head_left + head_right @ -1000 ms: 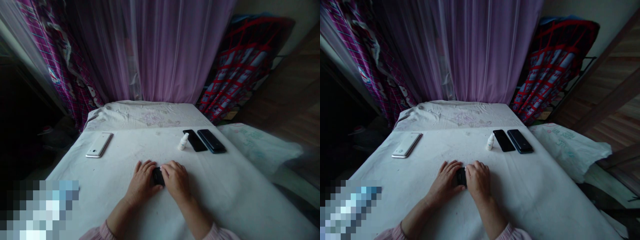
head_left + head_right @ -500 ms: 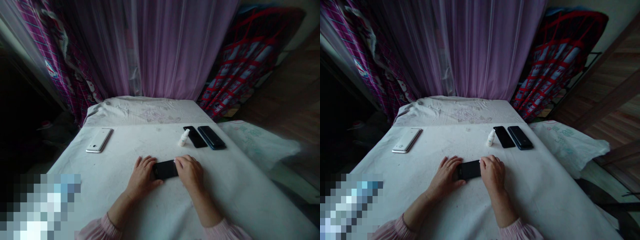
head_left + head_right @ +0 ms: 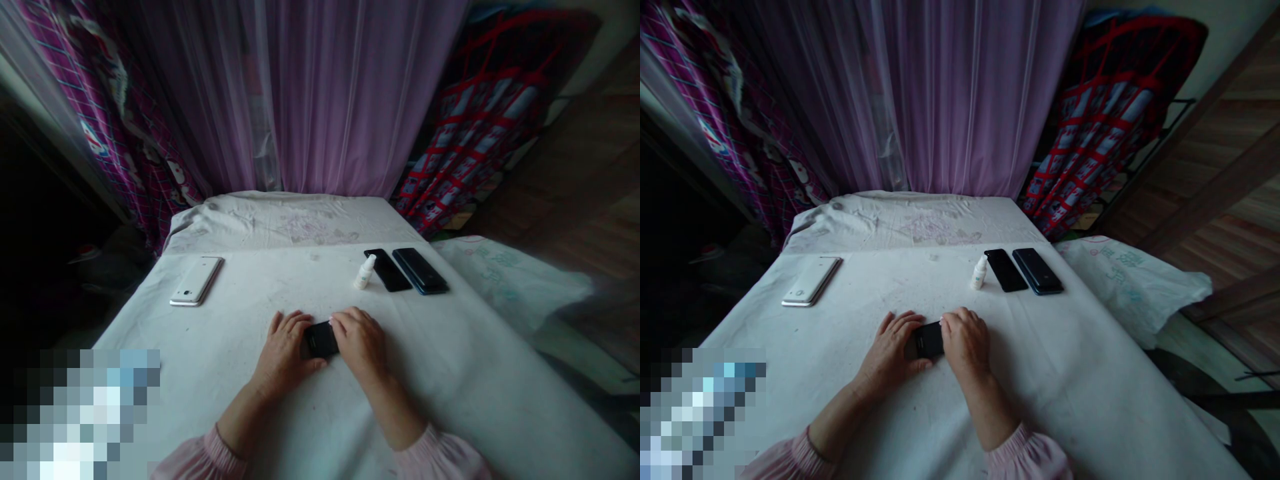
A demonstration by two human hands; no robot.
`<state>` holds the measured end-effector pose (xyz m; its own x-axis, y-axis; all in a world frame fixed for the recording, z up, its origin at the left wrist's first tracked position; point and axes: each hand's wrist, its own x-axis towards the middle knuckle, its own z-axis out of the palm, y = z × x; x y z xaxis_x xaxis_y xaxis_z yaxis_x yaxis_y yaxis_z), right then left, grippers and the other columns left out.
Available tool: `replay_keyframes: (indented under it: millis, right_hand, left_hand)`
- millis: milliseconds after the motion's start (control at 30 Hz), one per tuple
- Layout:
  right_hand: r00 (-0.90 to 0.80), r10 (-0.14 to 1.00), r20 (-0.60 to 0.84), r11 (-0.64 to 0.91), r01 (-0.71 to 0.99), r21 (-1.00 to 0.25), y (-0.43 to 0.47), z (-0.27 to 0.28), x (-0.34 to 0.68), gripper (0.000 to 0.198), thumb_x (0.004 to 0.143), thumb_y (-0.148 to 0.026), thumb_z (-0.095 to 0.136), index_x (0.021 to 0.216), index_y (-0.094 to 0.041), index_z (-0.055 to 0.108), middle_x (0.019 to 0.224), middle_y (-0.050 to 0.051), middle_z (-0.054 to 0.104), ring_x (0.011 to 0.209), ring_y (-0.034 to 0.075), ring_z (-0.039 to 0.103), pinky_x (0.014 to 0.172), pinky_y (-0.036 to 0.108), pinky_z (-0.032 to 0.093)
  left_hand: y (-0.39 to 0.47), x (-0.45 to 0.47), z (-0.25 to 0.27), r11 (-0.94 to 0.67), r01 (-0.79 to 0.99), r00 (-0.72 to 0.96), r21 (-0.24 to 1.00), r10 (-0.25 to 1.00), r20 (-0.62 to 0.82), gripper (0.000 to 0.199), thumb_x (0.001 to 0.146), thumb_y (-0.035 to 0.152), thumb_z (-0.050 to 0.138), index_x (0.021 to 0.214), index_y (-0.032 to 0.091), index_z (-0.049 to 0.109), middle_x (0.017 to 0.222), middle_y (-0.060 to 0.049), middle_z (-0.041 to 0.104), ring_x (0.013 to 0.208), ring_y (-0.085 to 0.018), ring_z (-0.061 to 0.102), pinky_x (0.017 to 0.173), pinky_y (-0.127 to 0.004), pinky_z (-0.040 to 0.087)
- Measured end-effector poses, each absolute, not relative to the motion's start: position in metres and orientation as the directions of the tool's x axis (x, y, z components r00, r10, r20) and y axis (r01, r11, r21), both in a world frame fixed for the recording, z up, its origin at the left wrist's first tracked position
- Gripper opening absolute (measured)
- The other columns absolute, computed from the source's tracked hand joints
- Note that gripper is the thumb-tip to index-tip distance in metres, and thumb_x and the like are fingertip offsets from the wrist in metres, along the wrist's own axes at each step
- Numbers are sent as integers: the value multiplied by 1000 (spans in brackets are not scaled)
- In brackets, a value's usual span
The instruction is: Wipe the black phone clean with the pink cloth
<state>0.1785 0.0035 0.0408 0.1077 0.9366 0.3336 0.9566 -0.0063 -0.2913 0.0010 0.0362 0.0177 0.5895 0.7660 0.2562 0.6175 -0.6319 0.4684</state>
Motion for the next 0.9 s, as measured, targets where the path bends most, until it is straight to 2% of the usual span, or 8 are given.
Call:
replay_keyframes:
  millis: [167, 267, 433, 633, 800, 900]
  right_hand:
    - [211, 906, 367, -107, 953, -285, 2, 37, 212, 18, 90, -21, 56, 83, -22, 72, 87, 4, 69, 80, 17, 59, 71, 27, 37]
    - [212, 897, 388, -109, 956, -271, 0, 36, 211, 18, 90, -20, 55, 81, -22, 71, 86, 4, 69, 78, 17, 59, 70, 27, 36]
    - [80, 913, 400, 36, 961, -274, -2, 38, 178, 20, 91, -18, 53, 82, -22, 70, 82, 3, 66, 77, 16, 58, 70, 27, 37]
    - [-21, 921, 390, 146, 944, -295, -5, 38, 156, 15, 89, -18, 57, 83, -23, 69, 82, 2, 66, 81, 17, 58, 72, 28, 37]
    - [96, 922, 374, 20, 955, -295, -4, 39, 186, 19, 90, -19, 55, 82, -22, 71, 82, 3, 67, 77, 16, 58, 70, 27, 37]
    - [187, 907, 378, -73, 953, -294, -5, 38, 207, 20, 91, -20, 54, 84, -22, 72, 86, 3, 68, 77, 16, 59, 69, 27, 37]
  left_hand:
    - [37, 1, 20, -624, 615, 595, 483, 769, 234, 69, 65, 54, 80, 118, 20, 54, 127, -13, 62, 126, -34, 50, 111, -63, 22]
    - [37, 2, 20, -622, 615, 595, 485, 770, 233, 69, 64, 55, 81, 118, 20, 54, 127, -13, 62, 126, -34, 50, 110, -63, 22]
    - [37, 2, 21, -630, 611, 594, 480, 765, 248, 68, 64, 56, 80, 118, 22, 55, 126, -12, 62, 124, -33, 51, 110, -62, 24]
    - [37, 3, 21, -625, 621, 591, 474, 770, 241, 55, 75, 54, 71, 115, 20, 56, 124, -13, 63, 124, -32, 52, 110, -62, 23]
    - [38, 1, 17, -628, 614, 584, 478, 769, 260, 67, 65, 56, 79, 118, 22, 55, 126, -12, 62, 124, -32, 51, 111, -60, 23]
    - [38, 1, 16, -628, 612, 585, 480, 768, 259, 69, 64, 56, 80, 119, 21, 55, 126, -12, 62, 124, -33, 51, 111, -60, 23]
